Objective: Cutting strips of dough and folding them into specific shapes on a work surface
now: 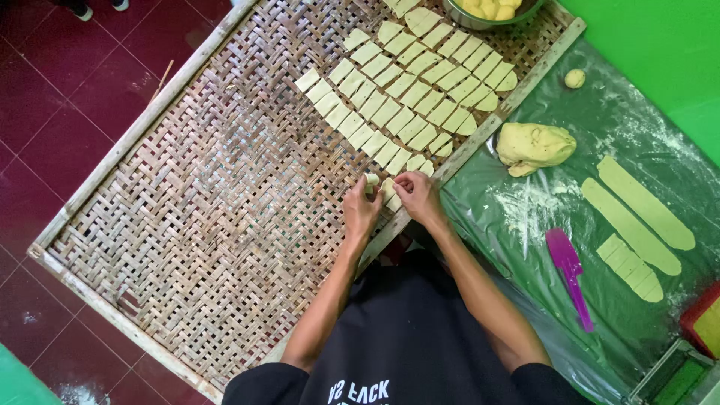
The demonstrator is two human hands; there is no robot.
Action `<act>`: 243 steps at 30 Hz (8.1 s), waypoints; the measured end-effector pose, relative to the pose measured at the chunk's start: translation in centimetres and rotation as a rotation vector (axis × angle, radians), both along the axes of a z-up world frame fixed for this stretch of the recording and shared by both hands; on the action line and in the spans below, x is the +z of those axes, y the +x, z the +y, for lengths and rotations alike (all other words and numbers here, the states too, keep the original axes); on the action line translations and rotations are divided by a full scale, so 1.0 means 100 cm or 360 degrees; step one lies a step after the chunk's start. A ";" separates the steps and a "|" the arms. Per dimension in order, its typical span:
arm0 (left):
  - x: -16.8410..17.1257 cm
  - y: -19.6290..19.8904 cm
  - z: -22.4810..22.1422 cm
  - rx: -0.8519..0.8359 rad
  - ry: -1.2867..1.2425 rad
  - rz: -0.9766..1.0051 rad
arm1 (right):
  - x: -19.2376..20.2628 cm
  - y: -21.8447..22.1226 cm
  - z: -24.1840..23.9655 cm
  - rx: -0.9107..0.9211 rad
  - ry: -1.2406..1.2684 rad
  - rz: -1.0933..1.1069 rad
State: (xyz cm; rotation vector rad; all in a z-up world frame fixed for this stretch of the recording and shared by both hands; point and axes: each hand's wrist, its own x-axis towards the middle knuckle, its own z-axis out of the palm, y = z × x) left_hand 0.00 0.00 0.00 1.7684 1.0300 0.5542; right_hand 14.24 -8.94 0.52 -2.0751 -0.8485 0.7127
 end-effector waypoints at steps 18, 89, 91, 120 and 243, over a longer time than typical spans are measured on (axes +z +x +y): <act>0.037 -0.031 0.020 -0.0082 -0.0655 -0.0350 | 0.020 -0.002 0.007 -0.0190 0.0186 0.0143; 0.028 0.001 -0.001 0.0358 -0.0009 -0.0152 | 0.030 0.011 -0.096 -0.0732 0.0371 0.0027; 0.055 0.023 -0.023 0.0269 -0.0106 -0.0166 | 0.032 0.019 -0.133 -0.0844 0.0388 0.0062; 0.020 0.335 -0.437 -0.1466 0.0908 0.0103 | 0.013 0.198 -0.576 -0.1653 -0.0189 -0.0973; 0.011 -0.027 0.099 0.0136 -0.0393 0.0085 | -0.009 -0.007 0.104 0.0148 -0.0057 0.0251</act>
